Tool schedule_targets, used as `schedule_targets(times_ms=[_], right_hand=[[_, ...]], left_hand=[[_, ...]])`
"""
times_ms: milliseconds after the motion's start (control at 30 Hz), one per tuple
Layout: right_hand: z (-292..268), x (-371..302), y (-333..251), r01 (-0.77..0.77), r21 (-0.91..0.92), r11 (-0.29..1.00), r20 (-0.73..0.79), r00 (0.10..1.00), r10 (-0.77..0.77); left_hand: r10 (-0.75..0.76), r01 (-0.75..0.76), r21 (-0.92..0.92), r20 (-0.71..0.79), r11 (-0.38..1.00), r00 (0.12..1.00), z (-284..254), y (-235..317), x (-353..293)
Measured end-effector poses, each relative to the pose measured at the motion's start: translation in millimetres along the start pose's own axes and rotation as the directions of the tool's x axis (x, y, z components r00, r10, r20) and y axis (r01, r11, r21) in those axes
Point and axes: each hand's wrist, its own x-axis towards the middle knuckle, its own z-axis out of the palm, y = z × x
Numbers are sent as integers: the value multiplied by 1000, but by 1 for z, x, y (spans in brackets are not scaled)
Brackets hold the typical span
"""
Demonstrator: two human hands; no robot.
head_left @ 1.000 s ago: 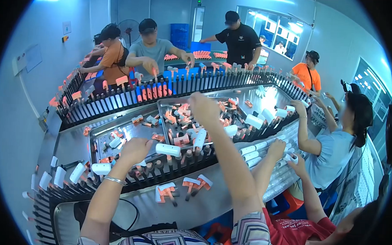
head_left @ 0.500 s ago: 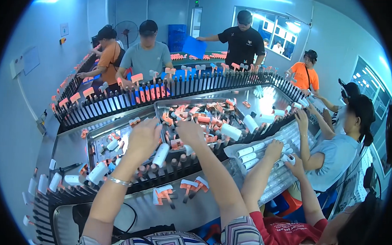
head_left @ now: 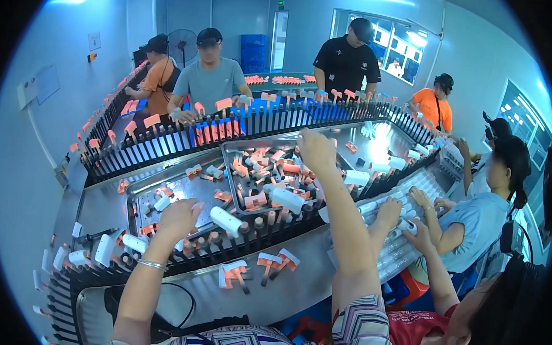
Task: Assembling small plastic components on a factory production line.
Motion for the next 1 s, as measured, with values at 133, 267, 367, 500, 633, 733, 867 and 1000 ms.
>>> schedule_targets(times_ms=[133,267,367,500,633,733,867,1000], right_hand=[[52,-43,27,104,-46,994,511,857,-66],[72,-50,33,58,127,990,420,901,-107],[46,-53,-29,-130,204,970,508,862,9],[52,-72,-59,-78,251,965,334,942,-10],[45,-70,-97,-47,386,921,352,931,-100],[33,-54,-90,194,306,932,-29,980,-195],[-31,3,-56,78,308,948,-124,991,-41],[10,-15,-3,-71,2,997,86,994,71]], left_hand=[[121,-83,145,-274,986,954,6,-36,-12],[246,-219,113,-434,969,866,-18,7,-9],[320,-346,53,-531,937,785,-27,37,1],[346,-455,-137,-472,880,811,-10,88,29],[85,-131,163,264,978,961,24,89,36],[100,-109,55,151,993,984,31,69,25],[12,-37,138,183,990,983,15,45,14],[30,-35,58,86,998,996,7,14,-3]])
